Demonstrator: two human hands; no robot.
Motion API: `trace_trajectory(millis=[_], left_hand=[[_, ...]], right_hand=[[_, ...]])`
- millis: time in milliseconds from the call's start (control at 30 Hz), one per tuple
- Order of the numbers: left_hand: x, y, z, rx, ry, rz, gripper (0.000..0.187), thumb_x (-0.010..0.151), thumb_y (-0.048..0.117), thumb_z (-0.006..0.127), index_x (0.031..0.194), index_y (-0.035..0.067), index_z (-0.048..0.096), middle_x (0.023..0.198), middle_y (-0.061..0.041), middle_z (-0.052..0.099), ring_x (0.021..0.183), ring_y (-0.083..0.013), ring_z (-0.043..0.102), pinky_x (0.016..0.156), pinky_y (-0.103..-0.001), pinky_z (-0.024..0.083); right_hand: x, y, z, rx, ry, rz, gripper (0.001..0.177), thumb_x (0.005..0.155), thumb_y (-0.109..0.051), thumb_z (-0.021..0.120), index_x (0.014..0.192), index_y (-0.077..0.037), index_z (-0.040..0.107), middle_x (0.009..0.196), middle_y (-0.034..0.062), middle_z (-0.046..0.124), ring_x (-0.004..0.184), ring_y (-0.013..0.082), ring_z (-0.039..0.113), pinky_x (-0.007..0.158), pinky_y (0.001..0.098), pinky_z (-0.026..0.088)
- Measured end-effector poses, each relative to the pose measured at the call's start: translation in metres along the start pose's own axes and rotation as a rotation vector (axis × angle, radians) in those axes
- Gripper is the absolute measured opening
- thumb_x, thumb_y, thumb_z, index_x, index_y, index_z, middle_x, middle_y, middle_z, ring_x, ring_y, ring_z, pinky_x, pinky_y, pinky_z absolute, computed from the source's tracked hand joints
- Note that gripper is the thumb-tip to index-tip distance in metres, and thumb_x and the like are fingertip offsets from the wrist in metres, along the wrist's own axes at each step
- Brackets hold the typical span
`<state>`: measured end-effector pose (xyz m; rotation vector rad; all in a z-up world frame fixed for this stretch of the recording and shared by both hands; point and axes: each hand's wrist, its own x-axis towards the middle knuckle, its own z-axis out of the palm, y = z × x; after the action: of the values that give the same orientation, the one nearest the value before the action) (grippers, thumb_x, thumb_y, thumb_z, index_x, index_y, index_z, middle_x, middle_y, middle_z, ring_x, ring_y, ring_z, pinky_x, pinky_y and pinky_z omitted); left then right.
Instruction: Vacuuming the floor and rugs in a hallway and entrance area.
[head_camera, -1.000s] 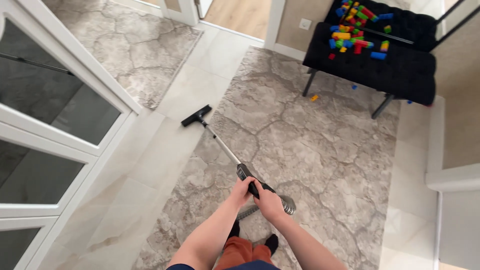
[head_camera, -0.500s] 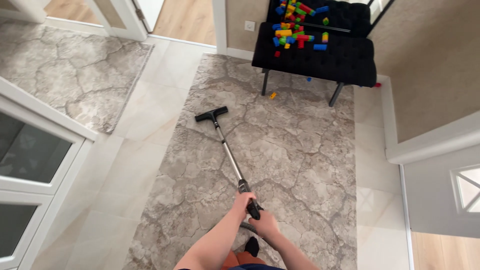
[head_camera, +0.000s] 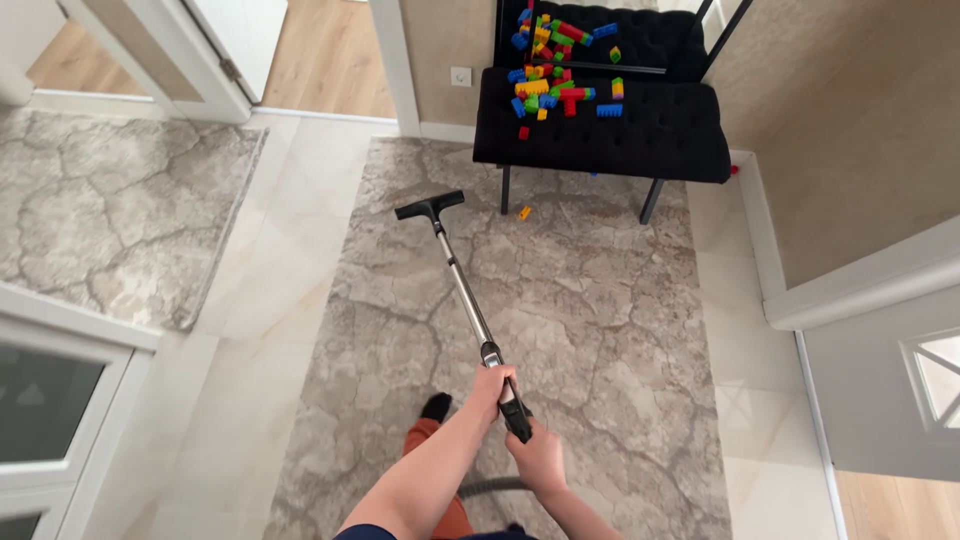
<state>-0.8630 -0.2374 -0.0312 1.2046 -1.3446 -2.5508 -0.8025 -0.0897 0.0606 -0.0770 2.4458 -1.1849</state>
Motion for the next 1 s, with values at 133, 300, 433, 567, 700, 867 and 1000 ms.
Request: trace_trajectory(millis=[133,300,433,567,700,867,1000], left_hand=[[0.093,0.078,-0.012,0.093,-0.056,0.002,0.007,0.069,0.002,0.066,0.068,-0.002,0.061,0.063,-0.012,0.062,0.053,-0.022,0.06,0.051,-0.035,0.046],[0.248,0.169,-0.026,0.126,-0.117,-0.031,0.014,0.069,0.001,0.07,0.081,0.0,0.062,0.067,-0.011,0.063,0.056,-0.023,0.061,0.053,-0.038,0.049],[0.321,0.203,-0.034,0.167,-0.025,-0.045,0.054,0.071,0.0,0.071,0.119,0.01,0.049,0.072,-0.009,0.058,0.059,-0.0222,0.056,0.053,-0.04,0.047],[0.369,0.216,-0.041,0.244,-0.039,-0.084,0.069,0.068,-0.002,0.072,0.131,0.009,0.046,0.083,-0.008,0.061,0.065,-0.0216,0.062,0.054,-0.038,0.052],[0.354,0.195,-0.049,0.288,-0.009,-0.079,0.075,0.066,-0.003,0.071,0.134,0.011,0.044,0.083,-0.011,0.062,0.066,-0.0237,0.062,0.053,-0.039,0.05],[0.317,0.18,-0.047,0.314,0.014,-0.141,0.076,0.066,-0.007,0.069,0.134,0.013,0.042,0.083,-0.009,0.058,0.065,-0.0241,0.059,0.052,-0.04,0.049],[0.265,0.149,-0.052,0.166,-0.031,-0.132,0.067,0.064,-0.009,0.068,0.123,0.01,0.041,0.081,-0.01,0.061,0.064,-0.0242,0.062,0.052,-0.04,0.051]], right_hand=[[0.098,-0.055,0.045,0.047,0.076,-0.037,0.028,0.078,-0.026,0.072,0.088,0.0,0.07,0.067,0.021,0.066,0.063,0.0366,0.07,0.06,0.0445,0.053],[0.219,-0.13,0.099,0.078,0.053,-0.004,0.037,0.084,-0.037,0.074,0.095,-0.002,0.069,0.076,0.0204,0.071,0.072,0.0355,0.07,0.067,0.0432,0.053],[0.294,-0.168,0.121,0.141,-0.001,-0.045,0.041,0.096,-0.038,0.064,0.126,-0.009,0.057,0.084,0.0199,0.072,0.078,0.0392,0.069,0.067,0.0483,0.052],[0.324,-0.2,0.131,0.134,-0.103,-0.078,0.058,0.101,-0.032,0.051,0.154,-0.025,0.028,0.087,0.0211,0.071,0.076,0.0424,0.069,0.069,0.0517,0.053],[0.308,-0.196,0.137,-0.056,-0.163,0.003,0.064,0.105,-0.035,0.045,0.162,-0.038,0.016,0.093,0.0228,0.07,0.081,0.0462,0.068,0.07,0.0557,0.05],[0.271,-0.17,0.137,-0.103,-0.136,0.023,0.064,0.105,-0.037,0.044,0.162,-0.039,0.014,0.086,0.023,0.07,0.078,0.045,0.068,0.07,0.0559,0.05],[0.202,-0.195,0.102,0.015,-0.148,0.08,0.063,0.104,-0.035,0.045,0.161,-0.04,0.017,0.079,0.0207,0.067,0.067,0.0381,0.066,0.063,0.0507,0.053]])
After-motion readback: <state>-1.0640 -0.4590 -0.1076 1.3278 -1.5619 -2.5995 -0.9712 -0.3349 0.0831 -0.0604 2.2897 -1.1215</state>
